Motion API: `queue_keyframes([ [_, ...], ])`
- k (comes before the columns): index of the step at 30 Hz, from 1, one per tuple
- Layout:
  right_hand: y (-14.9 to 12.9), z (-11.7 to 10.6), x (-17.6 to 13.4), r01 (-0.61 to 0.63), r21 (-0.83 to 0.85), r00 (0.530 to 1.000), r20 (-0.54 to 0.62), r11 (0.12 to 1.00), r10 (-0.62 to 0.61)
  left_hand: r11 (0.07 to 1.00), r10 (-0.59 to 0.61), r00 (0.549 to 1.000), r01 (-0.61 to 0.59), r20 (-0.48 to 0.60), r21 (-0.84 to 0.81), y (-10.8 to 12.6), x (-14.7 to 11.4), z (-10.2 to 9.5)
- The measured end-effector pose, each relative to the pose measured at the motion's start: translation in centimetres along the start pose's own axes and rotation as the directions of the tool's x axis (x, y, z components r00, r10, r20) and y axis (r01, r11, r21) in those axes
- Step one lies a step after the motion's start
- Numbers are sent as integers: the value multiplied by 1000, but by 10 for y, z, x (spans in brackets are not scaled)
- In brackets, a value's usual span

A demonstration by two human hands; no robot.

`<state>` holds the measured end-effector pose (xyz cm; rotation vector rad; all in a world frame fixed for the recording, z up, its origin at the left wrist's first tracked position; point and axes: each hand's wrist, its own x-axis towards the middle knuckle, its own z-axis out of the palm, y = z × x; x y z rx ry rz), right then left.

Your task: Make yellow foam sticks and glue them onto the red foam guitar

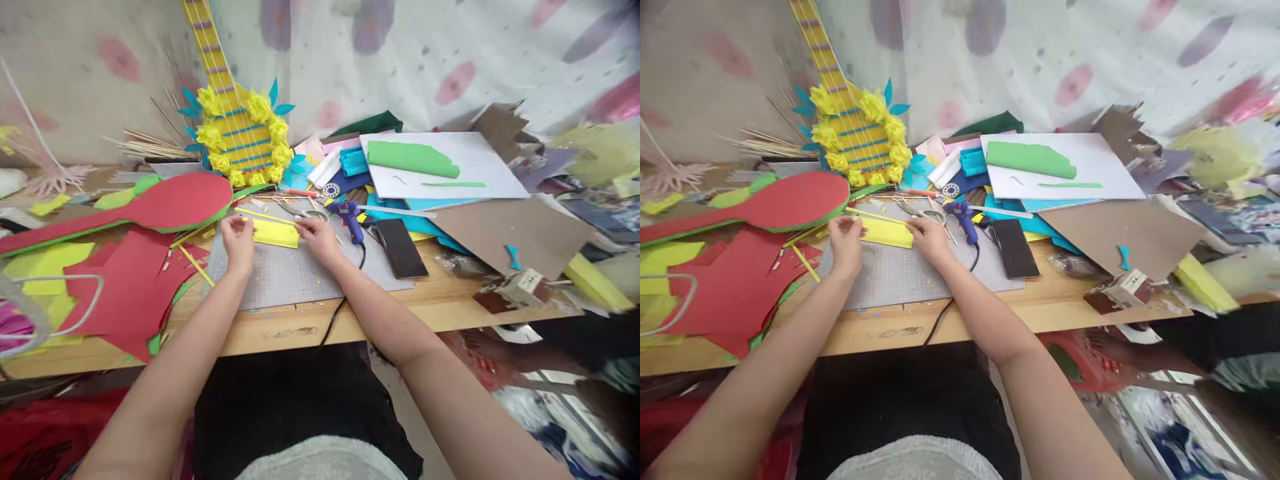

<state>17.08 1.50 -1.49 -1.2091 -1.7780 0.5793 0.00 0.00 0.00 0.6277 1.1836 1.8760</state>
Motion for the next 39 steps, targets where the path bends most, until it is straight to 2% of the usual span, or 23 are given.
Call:
queue_keyframes([
  [2,-2,4,-4,14,-30,999,30,999,-13,989,-144,983,147,116,-16,-8,-6,5],
  [4,-4,8,-6,21,-62,998,64,998,-17,975,-213,957,222,198,-25,-13,-10,7],
  [8,-5,1,-4,15,-121,992,128,992,0,978,-182,949,202,257,-51,-13,-9,0],
  [11,-8,-29,0,-40,-169,991,120,985,61,982,-125,954,158,274,-103,-8,-5,-8],
  [12,-9,-43,0,-91,-192,980,156,977,122,983,-103,956,140,275,-119,-6,-4,-10],
  [13,-9,-59,0,-160,-207,947,243,965,210,984,-84,957,124,276,-130,-4,-3,-11],
  [15,-9,-91,-1,-288,-272,822,422,918,383,986,-57,958,98,282,-132,-1,-1,-14],
  [16,-8,-105,-2,-328,-361,781,417,873,466,989,-46,958,83,284,-122,-1,0,-14],
  [18,-3,-123,-3,-355,-565,815,203,745,543,996,-33,959,57,280,-75,0,0,-15],
  [19,2,-126,-3,-372,-618,844,85,693,529,998,-33,961,48,274,-48,-1,0,-16],
  [20,7,-125,-2,-383,-638,869,-3,668,495,999,-37,962,45,270,-24,-1,0,-16],
  [21,13,-121,-1,-382,-630,887,-45,675,460,999,-45,963,49,267,-8,-2,0,-16],
  [24,31,-99,6,-369,-544,916,-74,754,394,997,-72,960,73,271,6,-4,-2,-17],
  [28,40,-77,10,-473,-358,881,-220,805,420,996,-84,955,78,284,32,-5,-4,-16],
  [31,28,-74,4,-433,-72,872,-286,899,397,996,-88,957,81,277,36,-5,-5,-14],
  [32,21,-73,0,-385,51,886,-259,922,384,996,-92,957,85,275,35,-6,-5,-13],
  [33,13,-71,-4,-340,169,913,-178,925,368,995,-97,956,90,276,36,-6,-5,-13],
  [35,-2,-64,-13,-304,314,951,46,899,305,994,-106,954,97,279,44,-7,-5,-12],
  [37,-12,-53,-19,-332,318,937,215,888,274,994,-109,953,96,283,59,-8,-5,-12],
  [39,-16,-42,-22,-352,278,921,273,894,278,993,-106,953,87,282,76,-9,-5,-13],
])
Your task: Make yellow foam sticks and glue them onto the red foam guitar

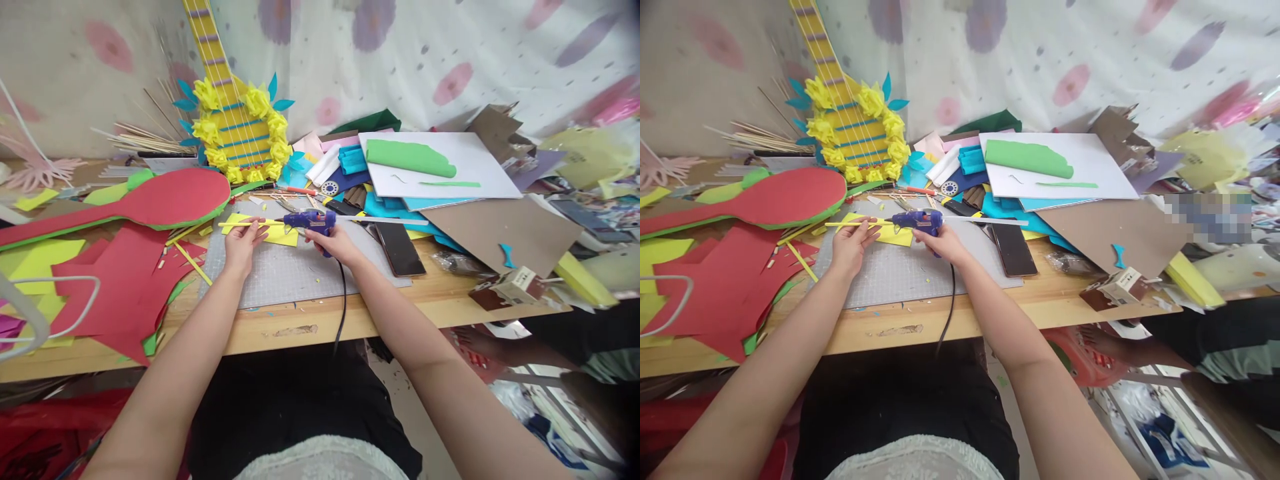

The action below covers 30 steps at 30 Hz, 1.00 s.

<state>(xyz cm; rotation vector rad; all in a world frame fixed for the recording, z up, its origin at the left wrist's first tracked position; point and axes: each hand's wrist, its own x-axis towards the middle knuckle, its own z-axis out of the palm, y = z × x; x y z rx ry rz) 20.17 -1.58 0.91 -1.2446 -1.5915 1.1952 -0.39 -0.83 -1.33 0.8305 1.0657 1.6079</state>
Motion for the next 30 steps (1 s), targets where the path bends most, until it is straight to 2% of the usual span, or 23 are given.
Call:
queue_keyframes([
  [4,10,12,7,-19,-68,1000,-21,998,18,1000,-4,1000,4,-8,18,0,-1,0],
  [13,19,11,10,35,-133,999,-35,991,-40,1000,-14,1000,15,-21,24,1,-2,1],
  [30,18,13,11,37,-118,998,-53,992,-43,999,-5,1000,5,-16,35,0,-2,1],
])
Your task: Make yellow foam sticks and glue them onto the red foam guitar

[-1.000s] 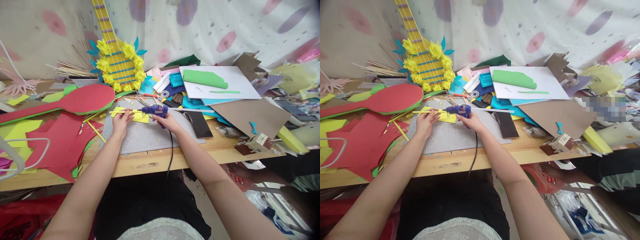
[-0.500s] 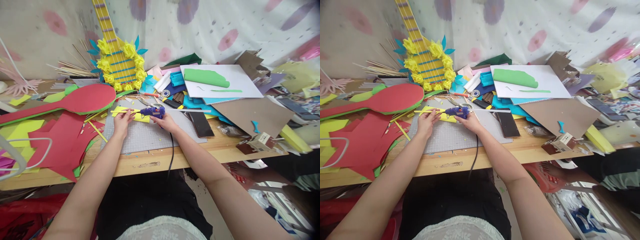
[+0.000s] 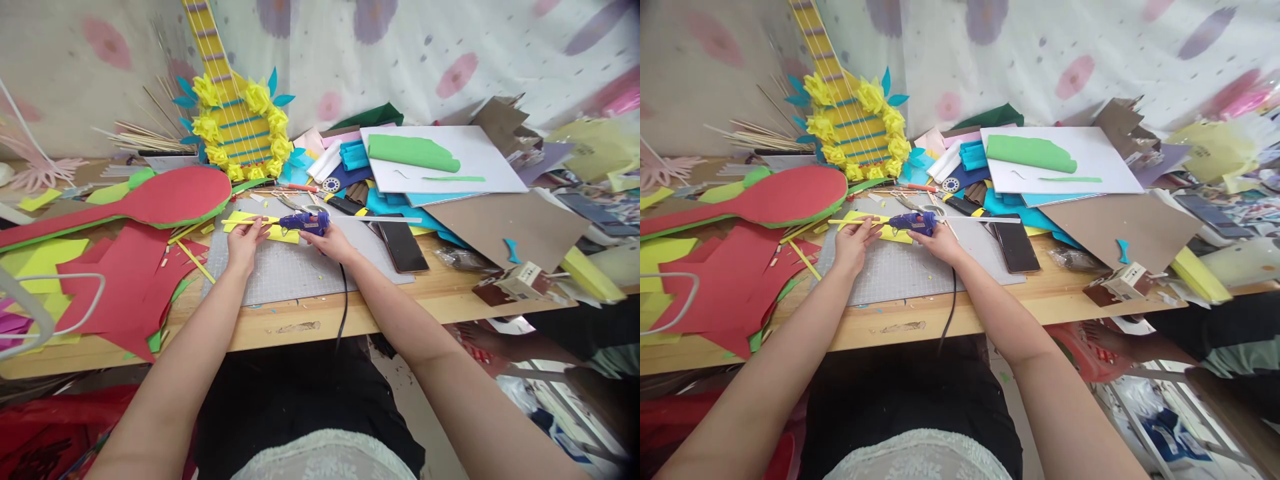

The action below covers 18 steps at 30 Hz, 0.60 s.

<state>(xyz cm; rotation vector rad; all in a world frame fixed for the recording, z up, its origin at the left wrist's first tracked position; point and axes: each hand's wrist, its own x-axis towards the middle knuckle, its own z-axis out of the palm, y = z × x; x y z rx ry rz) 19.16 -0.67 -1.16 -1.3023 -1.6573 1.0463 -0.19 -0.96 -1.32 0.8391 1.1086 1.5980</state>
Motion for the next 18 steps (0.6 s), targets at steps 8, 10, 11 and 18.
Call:
queue_keyframes([
  [8,-3,0,-1,-44,-19,999,6,999,45,1000,5,1000,-5,2,-5,0,0,0],
  [10,-3,-1,-1,-40,-31,999,1,999,40,1000,3,1000,-3,-1,-4,0,0,-1],
  [11,-2,-1,-1,-34,-37,999,-5,999,34,1000,2,1000,-2,-4,-5,-1,1,-1],
  [18,1,-2,1,-40,-56,999,-1,998,40,1000,-8,1000,7,-6,-29,-1,2,-2],
])
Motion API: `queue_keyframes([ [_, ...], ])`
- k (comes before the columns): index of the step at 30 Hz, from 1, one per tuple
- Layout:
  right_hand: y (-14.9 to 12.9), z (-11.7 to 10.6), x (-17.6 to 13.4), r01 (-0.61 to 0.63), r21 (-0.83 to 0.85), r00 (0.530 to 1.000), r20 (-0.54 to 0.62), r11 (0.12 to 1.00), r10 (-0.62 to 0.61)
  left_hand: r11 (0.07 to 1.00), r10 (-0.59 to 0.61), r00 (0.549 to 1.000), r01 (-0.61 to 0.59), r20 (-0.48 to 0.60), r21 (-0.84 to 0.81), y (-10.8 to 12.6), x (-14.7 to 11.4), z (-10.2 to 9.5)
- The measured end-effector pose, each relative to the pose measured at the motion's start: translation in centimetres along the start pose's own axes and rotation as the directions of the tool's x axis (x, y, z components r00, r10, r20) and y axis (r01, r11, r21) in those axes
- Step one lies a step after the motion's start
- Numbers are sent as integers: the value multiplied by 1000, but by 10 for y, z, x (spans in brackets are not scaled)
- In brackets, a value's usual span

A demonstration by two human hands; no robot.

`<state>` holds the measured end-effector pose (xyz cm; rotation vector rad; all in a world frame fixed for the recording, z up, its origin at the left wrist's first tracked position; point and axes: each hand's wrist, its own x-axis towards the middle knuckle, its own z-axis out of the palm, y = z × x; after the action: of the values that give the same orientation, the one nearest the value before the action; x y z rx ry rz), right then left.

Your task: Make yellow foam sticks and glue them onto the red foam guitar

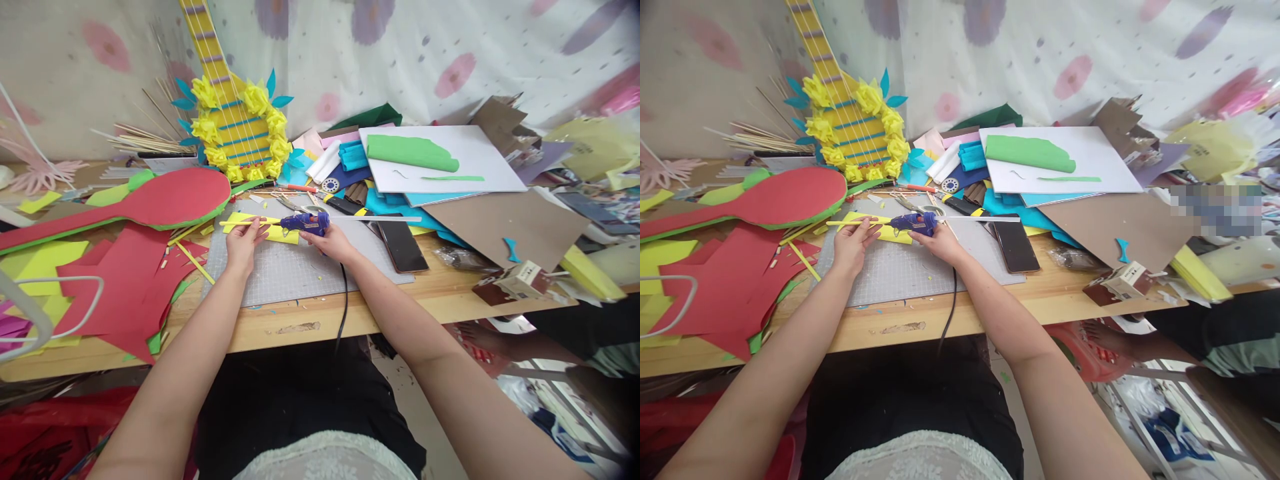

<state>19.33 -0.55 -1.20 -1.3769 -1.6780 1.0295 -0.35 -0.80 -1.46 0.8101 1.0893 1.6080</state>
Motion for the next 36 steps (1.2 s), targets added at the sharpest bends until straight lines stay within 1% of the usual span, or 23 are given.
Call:
queue_keyframes([
  [3,-4,-6,-2,-35,-18,999,13,999,36,1000,-21,1000,20,-14,-24,2,0,-1],
  [4,-6,-10,-2,-48,-28,999,0,998,48,999,-30,999,29,-20,-32,2,1,-1],
  [5,-6,-16,-2,-60,-37,998,-33,998,58,998,-38,999,37,-27,-41,3,1,-1],
  [7,-4,-29,1,-76,-46,986,-154,996,68,997,-46,998,43,-44,-67,4,3,-3],
  [9,3,-44,6,-94,-56,956,-284,994,74,995,-42,997,35,-69,-96,5,5,-5],
  [12,18,-59,16,-157,-134,918,-386,979,94,992,-19,995,6,-101,-125,5,7,-7],
  [15,28,-61,27,-227,-241,896,-430,944,106,988,-8,992,-12,-129,-153,6,8,-7],
  [18,29,-56,33,-270,-326,877,-471,906,93,984,-12,989,-14,-149,-176,7,8,-7],
  [20,28,-54,35,-272,-348,869,-490,897,74,985,-6,990,-18,-138,-172,7,7,-6],
  [22,30,-54,35,-263,-320,865,-496,910,76,987,3,994,-21,-109,-161,6,6,-6],
  [23,32,-55,36,-251,-271,866,-493,929,90,987,6,995,-21,-95,-157,5,6,-6],
  [25,38,-58,37,-197,-110,880,-457,974,126,988,8,997,-20,-78,-152,4,6,-6],
  [27,43,-61,38,-124,47,900,-416,991,132,988,7,997,-18,-75,-151,4,6,-6],
  [28,45,-62,39,-98,83,905,-408,992,123,988,6,997,-18,-76,-153,4,6,-6],
  [29,46,-63,39,-80,86,906,-410,993,109,988,5,997,-17,-79,-156,4,5,-6],
  [32,45,-65,40,-64,10,889,-454,998,61,986,-15,996,-1,-90,-169,6,4,-4],
  [34,43,-65,39,-68,-31,884,-465,997,46,983,-36,994,17,-101,-181,7,3,-3],
  [36,40,-66,37,-90,-86,891,-453,992,41,980,-50,993,29,-107,-196,8,2,-2],
])
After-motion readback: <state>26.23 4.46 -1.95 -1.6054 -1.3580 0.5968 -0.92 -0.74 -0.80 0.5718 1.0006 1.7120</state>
